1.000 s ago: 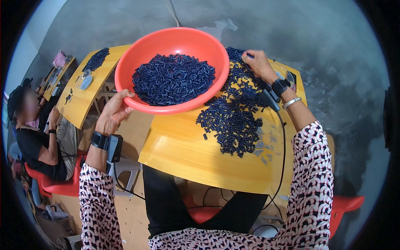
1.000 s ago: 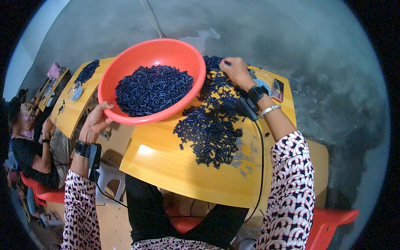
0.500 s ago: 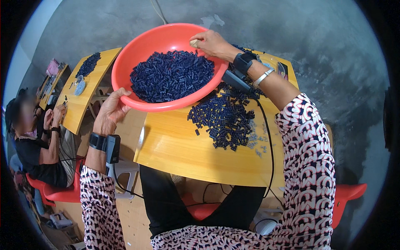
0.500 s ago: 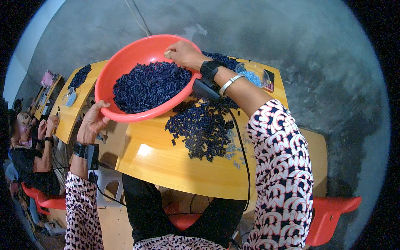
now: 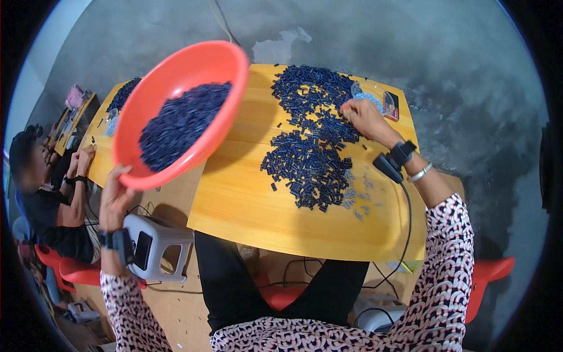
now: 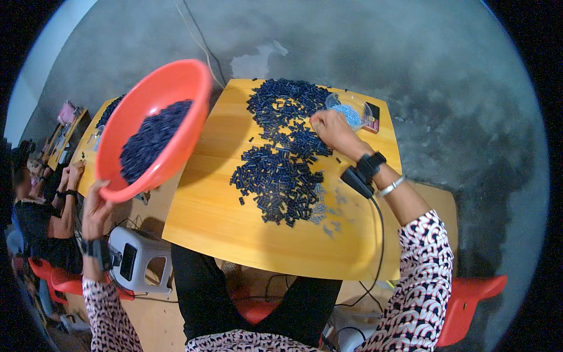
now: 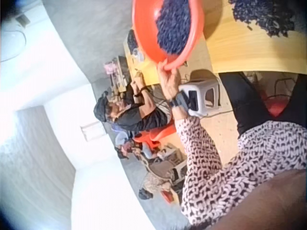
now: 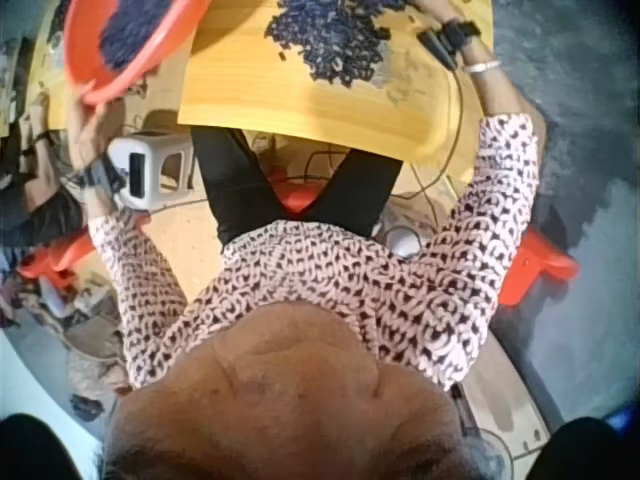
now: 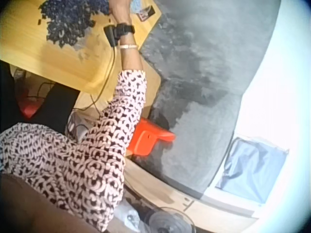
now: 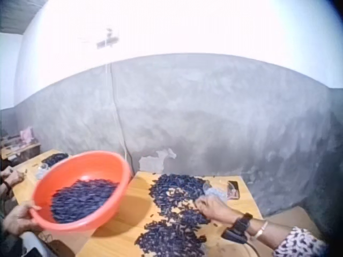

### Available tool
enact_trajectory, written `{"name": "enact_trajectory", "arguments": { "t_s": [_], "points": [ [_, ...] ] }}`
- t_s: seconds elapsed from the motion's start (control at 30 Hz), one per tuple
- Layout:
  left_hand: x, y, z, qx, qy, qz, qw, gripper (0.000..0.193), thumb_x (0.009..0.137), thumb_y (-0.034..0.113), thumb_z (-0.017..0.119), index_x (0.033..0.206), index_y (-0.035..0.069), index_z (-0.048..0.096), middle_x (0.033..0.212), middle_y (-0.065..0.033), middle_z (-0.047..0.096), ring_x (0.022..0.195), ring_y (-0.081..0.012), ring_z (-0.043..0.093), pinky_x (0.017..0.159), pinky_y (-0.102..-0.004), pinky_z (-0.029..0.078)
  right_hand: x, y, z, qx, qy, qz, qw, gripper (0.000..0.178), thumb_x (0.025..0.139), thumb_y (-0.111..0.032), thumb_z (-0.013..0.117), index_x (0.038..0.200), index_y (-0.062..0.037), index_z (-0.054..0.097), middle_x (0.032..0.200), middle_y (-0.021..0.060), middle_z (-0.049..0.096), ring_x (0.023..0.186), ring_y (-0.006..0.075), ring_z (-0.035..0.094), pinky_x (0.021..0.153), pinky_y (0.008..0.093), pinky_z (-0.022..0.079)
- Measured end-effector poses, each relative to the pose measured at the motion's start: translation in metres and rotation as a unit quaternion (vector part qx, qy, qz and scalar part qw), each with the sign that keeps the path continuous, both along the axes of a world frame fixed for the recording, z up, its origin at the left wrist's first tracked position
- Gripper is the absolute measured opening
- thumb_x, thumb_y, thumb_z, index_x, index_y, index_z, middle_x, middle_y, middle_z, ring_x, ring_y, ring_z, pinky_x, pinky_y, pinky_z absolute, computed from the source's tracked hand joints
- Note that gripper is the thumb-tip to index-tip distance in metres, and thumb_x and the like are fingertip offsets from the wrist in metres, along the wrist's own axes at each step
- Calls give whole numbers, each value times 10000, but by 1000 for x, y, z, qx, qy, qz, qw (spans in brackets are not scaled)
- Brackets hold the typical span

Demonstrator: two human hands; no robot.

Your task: Manually assemble small plastic black components by snapping them together and sorting into a red bowl.

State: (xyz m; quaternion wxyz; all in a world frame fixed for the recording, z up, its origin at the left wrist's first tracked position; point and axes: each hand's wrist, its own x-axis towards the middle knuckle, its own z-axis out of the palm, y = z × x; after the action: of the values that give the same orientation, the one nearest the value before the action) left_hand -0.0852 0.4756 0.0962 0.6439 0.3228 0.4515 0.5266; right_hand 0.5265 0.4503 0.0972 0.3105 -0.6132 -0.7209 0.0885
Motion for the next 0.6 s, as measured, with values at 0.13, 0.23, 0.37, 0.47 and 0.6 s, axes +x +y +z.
{"name": "enact_trajectory", "arguments": {
  "t_s": [0.13, 0.23, 0.37, 0.47, 0.6],
  "points": [
    [-40, -124, 31, 296, 423, 10, 856, 569, 757, 183, 709, 1231, 39, 430, 1258, -78, 407, 1158, -219, 437, 934, -320, 411, 26, -46, -4, -91, -15, -62, 994, 176, 801, -54, 498, 868, 68, 605, 682, 222, 597, 649, 289, 615, 612, 363, 466],
    [-104, -194, 33, 255, 552, 58, 792, 570, 776, 213, 665, 1258, 42, 414, 1288, -84, 388, 1230, -220, 365, 1013, -346, 317, 71, -68, -25, -89, -27, -91, 992, 183, 790, -34, 525, 912, 79, 602, 727, 188, 618, 692, 232, 607, 639, 336, 468],
    [-134, -251, 24, 200, 583, 104, 781, 533, 825, 209, 610, 1276, 17, 398, 1316, -105, 376, 1264, -219, 335, 1063, -363, 252, 94, -84, -31, -137, -33, -130, 982, 250, 772, -45, 586, 984, 87, 593, 811, 152, 645, 759, 180, 610, 685, 303, 472],
    [-132, -268, 31, 200, 569, 108, 790, 532, 830, 208, 604, 1279, 16, 395, 1319, -106, 376, 1264, -218, 336, 1064, -361, 251, 106, -82, -43, -141, -2, -160, 977, 328, 752, -92, 643, 1021, 87, 591, 869, 199, 641, 820, 233, 622, 713, 325, 477],
    [-135, -284, 48, 206, 553, 111, 800, 530, 836, 207, 596, 1284, 14, 390, 1323, -108, 375, 1264, -216, 338, 1066, -359, 250, 120, -80, -63, -82, -5, -160, 984, 463, 719, -146, 705, 1089, 96, 566, 962, 238, 626, 904, 298, 619, 771, 345, 481]
  ]
}}
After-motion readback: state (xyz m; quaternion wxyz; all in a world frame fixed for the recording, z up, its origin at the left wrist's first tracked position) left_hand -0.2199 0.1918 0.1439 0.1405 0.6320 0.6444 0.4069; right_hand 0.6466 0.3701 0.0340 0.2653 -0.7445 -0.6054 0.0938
